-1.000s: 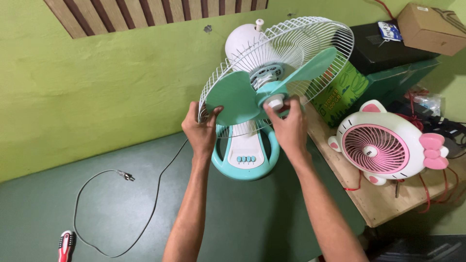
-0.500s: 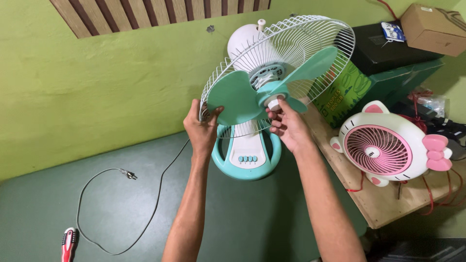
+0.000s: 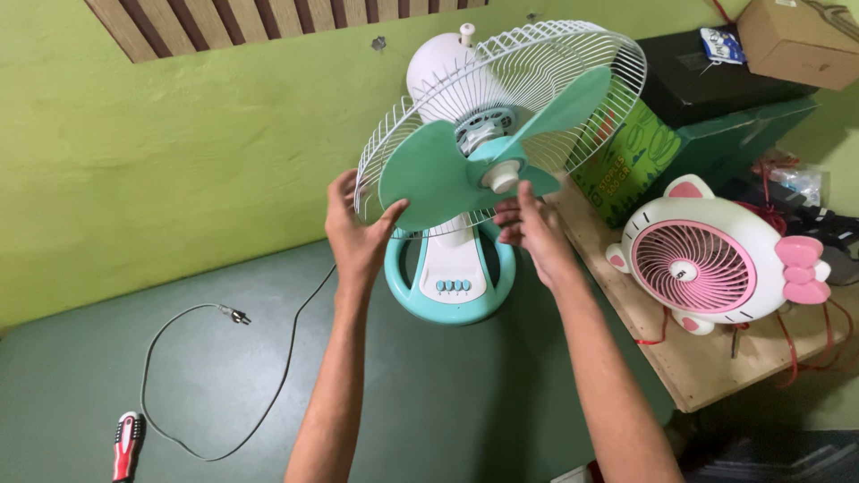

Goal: The person lifts the front grille off a table fan and sets it on a side table, then twists off the white blade cap and removes the teal fan blades from the motor shaft. They then fit the blades back onto the shaft, secure the cap, and use a screwdriver to tighten the screw on the grille retaining ring.

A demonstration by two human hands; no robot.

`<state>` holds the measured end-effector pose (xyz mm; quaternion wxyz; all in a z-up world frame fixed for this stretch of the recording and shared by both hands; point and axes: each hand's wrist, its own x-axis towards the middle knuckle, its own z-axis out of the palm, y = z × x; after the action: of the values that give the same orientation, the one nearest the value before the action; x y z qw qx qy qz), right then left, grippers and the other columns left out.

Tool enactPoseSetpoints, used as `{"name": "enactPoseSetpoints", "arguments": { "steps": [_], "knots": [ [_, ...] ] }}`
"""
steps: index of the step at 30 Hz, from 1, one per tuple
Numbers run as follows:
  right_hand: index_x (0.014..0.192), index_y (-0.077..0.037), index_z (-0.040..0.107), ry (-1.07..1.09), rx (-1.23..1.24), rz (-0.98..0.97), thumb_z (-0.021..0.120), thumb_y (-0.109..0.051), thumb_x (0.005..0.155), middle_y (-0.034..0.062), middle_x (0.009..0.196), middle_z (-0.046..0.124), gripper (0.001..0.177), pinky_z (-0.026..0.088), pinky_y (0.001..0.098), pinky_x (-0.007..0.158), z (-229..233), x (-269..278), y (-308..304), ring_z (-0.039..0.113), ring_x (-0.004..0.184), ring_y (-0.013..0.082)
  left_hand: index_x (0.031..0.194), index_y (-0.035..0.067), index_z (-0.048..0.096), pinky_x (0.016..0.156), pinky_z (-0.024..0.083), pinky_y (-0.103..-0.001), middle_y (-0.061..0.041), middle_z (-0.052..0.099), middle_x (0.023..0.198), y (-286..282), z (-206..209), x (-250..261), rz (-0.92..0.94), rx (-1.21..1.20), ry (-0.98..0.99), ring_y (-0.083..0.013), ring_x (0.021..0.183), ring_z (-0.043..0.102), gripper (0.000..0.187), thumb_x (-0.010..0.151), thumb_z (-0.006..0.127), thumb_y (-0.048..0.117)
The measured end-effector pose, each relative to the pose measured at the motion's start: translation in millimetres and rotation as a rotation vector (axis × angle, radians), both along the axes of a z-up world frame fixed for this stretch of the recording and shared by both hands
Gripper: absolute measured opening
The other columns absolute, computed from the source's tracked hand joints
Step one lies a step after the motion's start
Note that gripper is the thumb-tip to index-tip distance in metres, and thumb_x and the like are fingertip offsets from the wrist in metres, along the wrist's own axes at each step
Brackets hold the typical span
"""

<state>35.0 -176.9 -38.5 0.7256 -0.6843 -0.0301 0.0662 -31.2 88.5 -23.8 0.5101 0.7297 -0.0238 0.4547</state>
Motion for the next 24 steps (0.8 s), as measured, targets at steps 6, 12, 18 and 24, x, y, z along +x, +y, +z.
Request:
{"name": "enactPoseSetpoints", "arguments": {
  "steps": [6,12,18,24],
  "knots": [
    [0.115,-0.006,0.064,-0.016,-0.015,-0.11,0.066,-0.028,0.098,0.0045,0.096,0.067,0.028,0.056,0.0273,0.07,-45,24,-80,0.062,0.074,0.0101,0.103,-0.001,0.057,0.073,0.046,-0.031,-0.005,0.055,0.084,29,-110,-23,0.146,-0.394,0.148,-0.0161,0.08,0.05,0.023,0.111,0.072,0.015],
    [0.126,-0.005,0.054,-0.179,-0.047,-0.231,0.064,0.0,0.092,0.0071,0.113,0.062,0.037,0.054,0.0273,0.078,-61,70,-115,0.062,0.094,0.0146,0.102,0.003,0.059,0.07,0.052,-0.028,-0.004,0.065,0.085,20,-237,-15,0.011,-0.434,0.456,-0.012,0.074,0.062,0.009,0.099,0.063,0.011],
    [0.139,-0.012,0.044,-0.273,0.106,-0.185,0.053,0.009,0.089,0.006,0.126,0.056,0.055,0.058,0.0319,0.096,-44,109,-112,0.06,0.119,0.0179,0.107,-0.004,0.059,0.079,0.055,-0.037,-0.016,0.07,0.094,-11,-318,3,0.192,-0.306,0.748,-0.0253,0.084,0.066,0.023,0.097,0.067,0.015],
    [0.136,-0.003,0.058,-0.341,-0.019,0.099,0.055,-0.003,0.108,0.0091,0.119,0.069,0.028,0.059,0.0334,0.086,-19,145,-105,0.068,0.106,0.0184,0.124,-0.007,0.055,0.091,0.053,-0.044,-0.024,0.067,0.113,-42,-359,12,0.191,-0.316,0.922,-0.0348,0.104,0.067,0.045,0.094,0.072,0.022]
  ]
}}
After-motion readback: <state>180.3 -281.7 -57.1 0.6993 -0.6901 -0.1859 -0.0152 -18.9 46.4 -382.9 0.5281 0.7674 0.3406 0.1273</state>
